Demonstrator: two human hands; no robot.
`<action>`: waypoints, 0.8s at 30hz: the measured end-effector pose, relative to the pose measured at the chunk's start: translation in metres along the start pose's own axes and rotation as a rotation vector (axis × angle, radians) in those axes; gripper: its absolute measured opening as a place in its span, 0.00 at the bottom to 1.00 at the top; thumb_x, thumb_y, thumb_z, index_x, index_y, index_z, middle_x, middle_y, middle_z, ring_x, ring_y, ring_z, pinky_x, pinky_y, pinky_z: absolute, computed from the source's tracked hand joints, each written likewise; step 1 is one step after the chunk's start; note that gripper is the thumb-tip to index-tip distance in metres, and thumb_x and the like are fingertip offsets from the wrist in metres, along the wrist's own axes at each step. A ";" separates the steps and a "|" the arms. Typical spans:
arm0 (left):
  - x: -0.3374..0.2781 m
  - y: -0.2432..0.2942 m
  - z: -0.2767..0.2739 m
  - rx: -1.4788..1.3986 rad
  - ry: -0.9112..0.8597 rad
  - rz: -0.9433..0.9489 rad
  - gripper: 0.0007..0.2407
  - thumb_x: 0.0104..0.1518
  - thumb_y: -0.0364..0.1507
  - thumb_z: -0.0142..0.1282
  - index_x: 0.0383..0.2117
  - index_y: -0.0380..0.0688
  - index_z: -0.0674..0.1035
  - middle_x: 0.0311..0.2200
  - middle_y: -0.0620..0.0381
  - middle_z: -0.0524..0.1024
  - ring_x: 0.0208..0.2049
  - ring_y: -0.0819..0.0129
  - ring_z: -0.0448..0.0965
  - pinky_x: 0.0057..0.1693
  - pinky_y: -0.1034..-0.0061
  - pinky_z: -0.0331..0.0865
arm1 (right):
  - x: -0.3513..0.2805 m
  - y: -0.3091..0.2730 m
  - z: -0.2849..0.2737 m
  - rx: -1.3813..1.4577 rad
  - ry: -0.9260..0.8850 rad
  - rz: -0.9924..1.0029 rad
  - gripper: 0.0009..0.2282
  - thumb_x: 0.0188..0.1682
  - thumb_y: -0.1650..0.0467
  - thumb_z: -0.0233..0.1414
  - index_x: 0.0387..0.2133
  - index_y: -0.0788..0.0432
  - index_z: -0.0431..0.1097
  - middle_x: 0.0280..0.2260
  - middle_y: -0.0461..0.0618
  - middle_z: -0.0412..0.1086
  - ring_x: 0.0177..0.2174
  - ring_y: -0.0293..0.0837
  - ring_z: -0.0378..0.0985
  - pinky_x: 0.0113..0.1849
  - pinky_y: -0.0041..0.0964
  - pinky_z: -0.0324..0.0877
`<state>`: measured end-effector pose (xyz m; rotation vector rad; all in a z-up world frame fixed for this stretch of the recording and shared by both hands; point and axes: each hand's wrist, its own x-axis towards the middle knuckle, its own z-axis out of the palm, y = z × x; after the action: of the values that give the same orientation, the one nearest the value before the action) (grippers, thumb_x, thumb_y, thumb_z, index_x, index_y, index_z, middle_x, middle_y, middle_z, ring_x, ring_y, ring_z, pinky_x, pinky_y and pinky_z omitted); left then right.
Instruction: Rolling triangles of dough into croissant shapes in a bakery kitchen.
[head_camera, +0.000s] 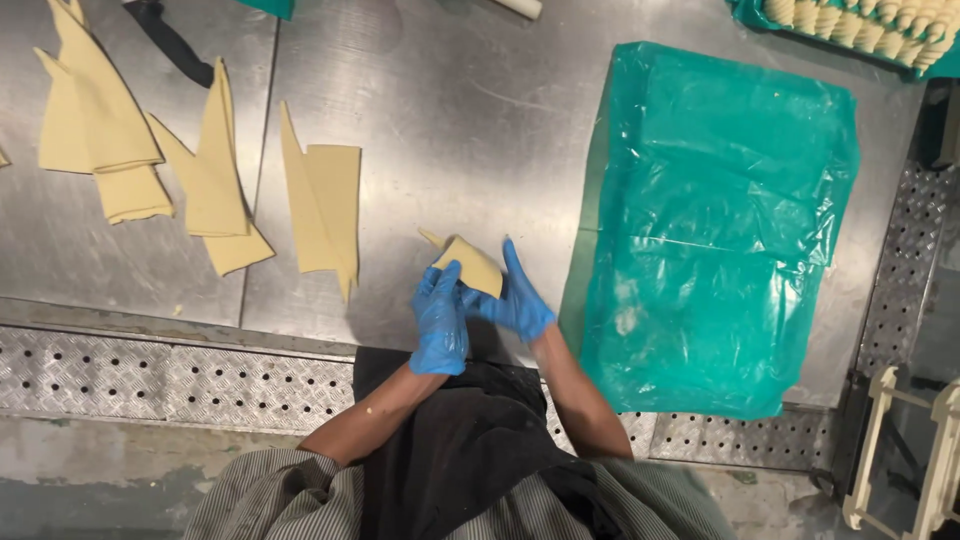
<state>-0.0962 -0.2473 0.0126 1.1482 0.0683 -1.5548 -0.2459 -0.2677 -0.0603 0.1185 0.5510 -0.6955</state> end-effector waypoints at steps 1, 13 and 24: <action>-0.007 0.004 0.012 -0.001 0.004 -0.001 0.08 0.62 0.25 0.57 0.46 0.39 0.79 0.37 0.56 0.78 0.38 0.68 0.80 0.43 0.69 0.76 | 0.009 -0.022 0.004 0.001 0.002 0.003 0.37 0.50 0.45 0.43 0.56 0.66 0.68 0.49 0.62 0.75 0.48 0.54 0.79 0.48 0.49 0.72; 0.076 -0.070 -0.071 -0.047 0.098 0.044 0.10 0.64 0.25 0.51 0.51 0.42 0.74 0.45 0.54 0.78 0.45 0.63 0.79 0.51 0.61 0.76 | 0.102 -0.092 0.028 -0.451 0.137 -0.305 0.22 0.54 0.67 0.53 0.57 0.71 0.64 0.49 0.65 0.73 0.48 0.55 0.79 0.52 0.47 0.76; 0.048 -0.018 -0.096 1.866 -0.764 0.858 0.38 0.59 0.44 0.58 0.70 0.33 0.55 0.71 0.39 0.50 0.73 0.45 0.47 0.73 0.49 0.42 | 0.118 -0.059 0.003 -0.522 0.318 -0.383 0.17 0.55 0.70 0.51 0.50 0.75 0.69 0.42 0.66 0.77 0.42 0.55 0.83 0.47 0.48 0.80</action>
<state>-0.0450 -0.2184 -0.0793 1.3331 -2.4243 -0.8099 -0.2073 -0.3818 -0.1148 -0.3803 1.0608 -0.8873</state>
